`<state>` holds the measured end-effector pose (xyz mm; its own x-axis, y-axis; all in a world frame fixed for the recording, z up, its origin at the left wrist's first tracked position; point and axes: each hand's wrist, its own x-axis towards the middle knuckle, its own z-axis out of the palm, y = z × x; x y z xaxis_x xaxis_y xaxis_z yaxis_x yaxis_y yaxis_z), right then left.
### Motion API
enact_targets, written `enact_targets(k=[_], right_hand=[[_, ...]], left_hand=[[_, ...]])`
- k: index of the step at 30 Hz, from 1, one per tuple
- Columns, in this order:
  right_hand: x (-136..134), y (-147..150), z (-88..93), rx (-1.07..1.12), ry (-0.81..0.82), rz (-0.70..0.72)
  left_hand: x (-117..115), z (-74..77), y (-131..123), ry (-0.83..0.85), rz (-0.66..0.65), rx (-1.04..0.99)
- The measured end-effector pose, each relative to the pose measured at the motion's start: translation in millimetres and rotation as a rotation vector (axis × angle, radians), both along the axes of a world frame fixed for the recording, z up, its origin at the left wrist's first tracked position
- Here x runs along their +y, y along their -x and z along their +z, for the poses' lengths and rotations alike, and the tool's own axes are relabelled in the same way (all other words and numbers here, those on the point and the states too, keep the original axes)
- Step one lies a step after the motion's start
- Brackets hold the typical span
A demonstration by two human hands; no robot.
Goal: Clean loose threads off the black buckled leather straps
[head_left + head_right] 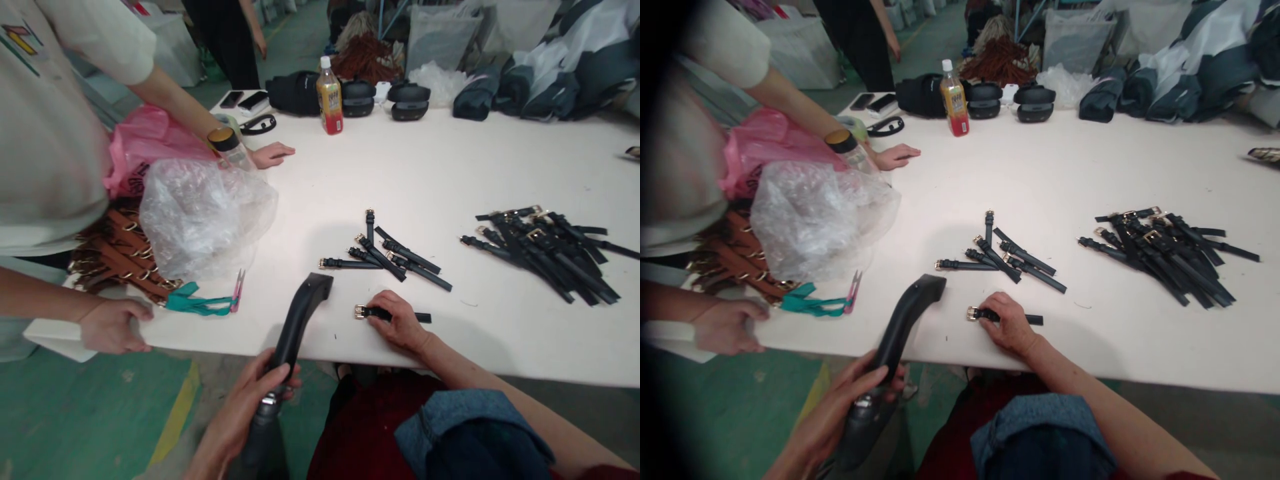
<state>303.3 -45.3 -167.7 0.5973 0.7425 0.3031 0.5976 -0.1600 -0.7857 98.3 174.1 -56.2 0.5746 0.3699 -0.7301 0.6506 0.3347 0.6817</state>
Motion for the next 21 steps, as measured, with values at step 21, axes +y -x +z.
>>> enact_targets(k=[21], right_hand=[[-8,-6,0.3,0.067,-0.017,0.056]], left_hand=[[-100,-5.6,39,-0.445,-0.339,-0.037]])
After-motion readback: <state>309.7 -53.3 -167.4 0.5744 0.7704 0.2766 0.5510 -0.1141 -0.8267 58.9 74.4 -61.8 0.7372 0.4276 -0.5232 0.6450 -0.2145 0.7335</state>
